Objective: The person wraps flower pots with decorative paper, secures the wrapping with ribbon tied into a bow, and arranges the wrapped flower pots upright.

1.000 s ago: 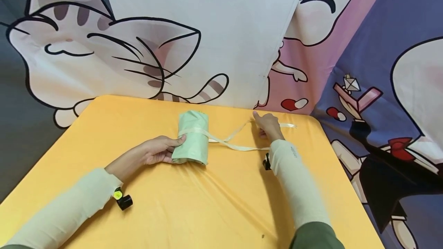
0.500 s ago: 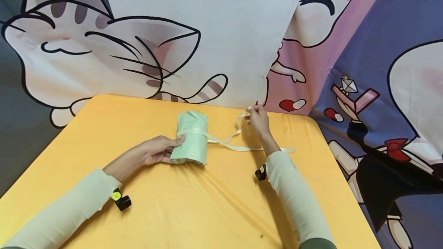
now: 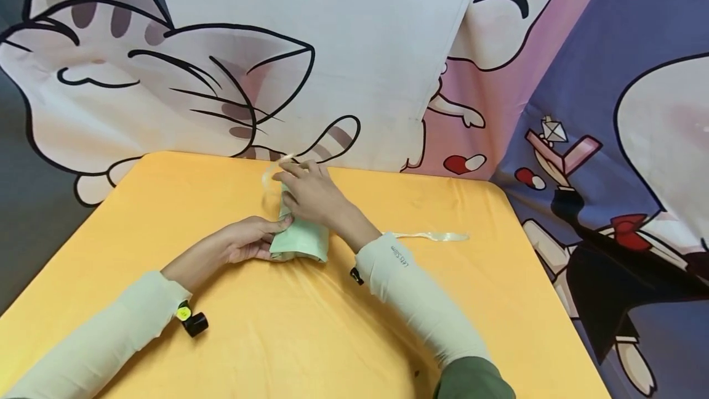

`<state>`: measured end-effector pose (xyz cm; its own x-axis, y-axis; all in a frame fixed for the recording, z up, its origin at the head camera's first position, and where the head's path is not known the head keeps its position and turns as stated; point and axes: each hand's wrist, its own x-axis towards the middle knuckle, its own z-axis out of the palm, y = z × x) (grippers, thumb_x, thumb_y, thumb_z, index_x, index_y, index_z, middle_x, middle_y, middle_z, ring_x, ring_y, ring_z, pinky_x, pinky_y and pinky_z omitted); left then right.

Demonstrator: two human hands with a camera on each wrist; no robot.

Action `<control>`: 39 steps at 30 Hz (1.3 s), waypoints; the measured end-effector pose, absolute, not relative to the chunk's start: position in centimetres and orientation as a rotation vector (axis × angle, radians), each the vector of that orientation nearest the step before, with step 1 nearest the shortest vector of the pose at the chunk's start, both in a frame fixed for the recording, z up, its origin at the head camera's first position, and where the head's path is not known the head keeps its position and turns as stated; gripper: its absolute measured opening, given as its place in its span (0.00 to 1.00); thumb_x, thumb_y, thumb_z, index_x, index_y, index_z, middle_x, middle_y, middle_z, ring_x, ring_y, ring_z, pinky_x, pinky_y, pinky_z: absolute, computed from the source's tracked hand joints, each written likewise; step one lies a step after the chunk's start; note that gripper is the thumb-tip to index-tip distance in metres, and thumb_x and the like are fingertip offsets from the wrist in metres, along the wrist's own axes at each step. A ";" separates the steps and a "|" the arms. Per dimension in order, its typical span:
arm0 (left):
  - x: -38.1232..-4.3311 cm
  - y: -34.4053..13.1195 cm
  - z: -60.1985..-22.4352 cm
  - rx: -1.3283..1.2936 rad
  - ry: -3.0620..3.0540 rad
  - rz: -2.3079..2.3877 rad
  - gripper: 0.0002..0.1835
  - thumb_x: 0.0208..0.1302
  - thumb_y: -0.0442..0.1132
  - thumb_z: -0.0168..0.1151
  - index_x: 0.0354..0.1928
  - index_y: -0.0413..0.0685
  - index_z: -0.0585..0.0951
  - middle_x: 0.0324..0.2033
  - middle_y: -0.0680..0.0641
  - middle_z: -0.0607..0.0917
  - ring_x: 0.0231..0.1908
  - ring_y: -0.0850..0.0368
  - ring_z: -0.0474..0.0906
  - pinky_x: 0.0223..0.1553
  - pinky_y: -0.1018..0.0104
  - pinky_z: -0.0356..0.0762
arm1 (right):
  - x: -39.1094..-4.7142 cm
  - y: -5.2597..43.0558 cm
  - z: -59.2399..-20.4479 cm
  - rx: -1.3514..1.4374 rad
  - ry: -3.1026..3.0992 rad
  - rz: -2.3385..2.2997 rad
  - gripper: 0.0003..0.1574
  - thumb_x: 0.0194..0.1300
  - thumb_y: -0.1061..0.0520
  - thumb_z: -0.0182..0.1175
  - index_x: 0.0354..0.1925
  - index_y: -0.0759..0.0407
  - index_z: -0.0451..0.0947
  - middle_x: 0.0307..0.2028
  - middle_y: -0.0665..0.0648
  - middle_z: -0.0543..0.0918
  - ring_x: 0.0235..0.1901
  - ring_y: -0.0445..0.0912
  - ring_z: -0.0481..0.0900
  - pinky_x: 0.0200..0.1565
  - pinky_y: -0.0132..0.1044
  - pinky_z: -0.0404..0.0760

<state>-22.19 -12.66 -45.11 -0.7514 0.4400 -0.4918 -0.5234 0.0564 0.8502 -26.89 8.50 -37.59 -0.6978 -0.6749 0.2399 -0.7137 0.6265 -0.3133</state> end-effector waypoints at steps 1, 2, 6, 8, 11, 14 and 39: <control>-22.2 -12.8 -45.0 -0.082 1.657 1.772 0.31 0.87 0.58 0.60 0.61 0.31 0.80 0.42 0.44 0.91 0.41 0.56 0.93 0.49 0.62 0.95 | -26.3 8.5 -37.6 1.159 -2.754 0.550 0.26 0.88 0.53 0.54 0.77 0.53 0.78 0.83 0.59 0.75 0.80 0.59 0.72 0.82 0.61 0.68; -22.2 -12.9 -44.9 -0.080 1.662 1.770 0.31 0.87 0.58 0.59 0.61 0.31 0.80 0.42 0.44 0.91 0.42 0.56 0.93 0.49 0.62 0.95 | -25.7 8.8 -37.6 1.100 -2.768 0.553 0.27 0.88 0.52 0.54 0.79 0.52 0.77 0.82 0.59 0.76 0.79 0.58 0.74 0.78 0.59 0.74; -22.2 -13.0 -44.8 -0.079 1.669 1.766 0.31 0.88 0.57 0.59 0.62 0.30 0.80 0.43 0.42 0.91 0.42 0.55 0.93 0.51 0.60 0.95 | -23.4 11.8 -38.3 0.742 -2.762 0.928 0.19 0.87 0.51 0.56 0.65 0.56 0.85 0.56 0.58 0.90 0.55 0.53 0.88 0.58 0.52 0.88; -22.3 -12.9 -44.7 -0.080 1.668 1.768 0.31 0.88 0.57 0.58 0.62 0.29 0.79 0.43 0.41 0.91 0.42 0.53 0.94 0.51 0.60 0.95 | -22.2 13.6 -38.8 0.545 -2.817 1.137 0.21 0.87 0.44 0.57 0.54 0.58 0.87 0.42 0.56 0.91 0.40 0.51 0.88 0.43 0.47 0.88; -22.4 -12.8 -44.6 -0.083 1.672 1.764 0.31 0.88 0.57 0.59 0.62 0.29 0.79 0.43 0.41 0.91 0.41 0.53 0.94 0.51 0.60 0.95 | -21.1 15.3 -40.0 0.314 -2.974 1.534 0.34 0.83 0.31 0.62 0.49 0.62 0.86 0.36 0.58 0.90 0.34 0.50 0.90 0.40 0.45 0.91; -22.6 -12.8 -44.6 -0.086 1.675 1.759 0.30 0.88 0.57 0.59 0.61 0.30 0.80 0.42 0.41 0.92 0.41 0.53 0.94 0.50 0.60 0.95 | -20.6 15.3 -41.6 0.168 -3.071 1.892 0.44 0.77 0.24 0.64 0.56 0.65 0.86 0.39 0.59 0.90 0.37 0.49 0.92 0.47 0.44 0.95; -22.5 -13.9 -42.5 0.131 2.007 1.384 0.39 0.88 0.69 0.49 0.47 0.35 0.85 0.26 0.48 0.85 0.24 0.58 0.85 0.32 0.62 0.93 | -20.8 12.3 -42.0 0.156 -3.125 1.880 0.33 0.66 0.22 0.72 0.33 0.49 0.90 0.26 0.47 0.86 0.28 0.41 0.82 0.36 0.36 0.85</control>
<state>-22.52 -13.92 -42.55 -0.7594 0.4436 -0.4760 -0.2874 0.4276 0.8571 -20.75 12.31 -42.00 -0.8699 -0.3196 -0.3757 0.1822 0.4996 -0.8469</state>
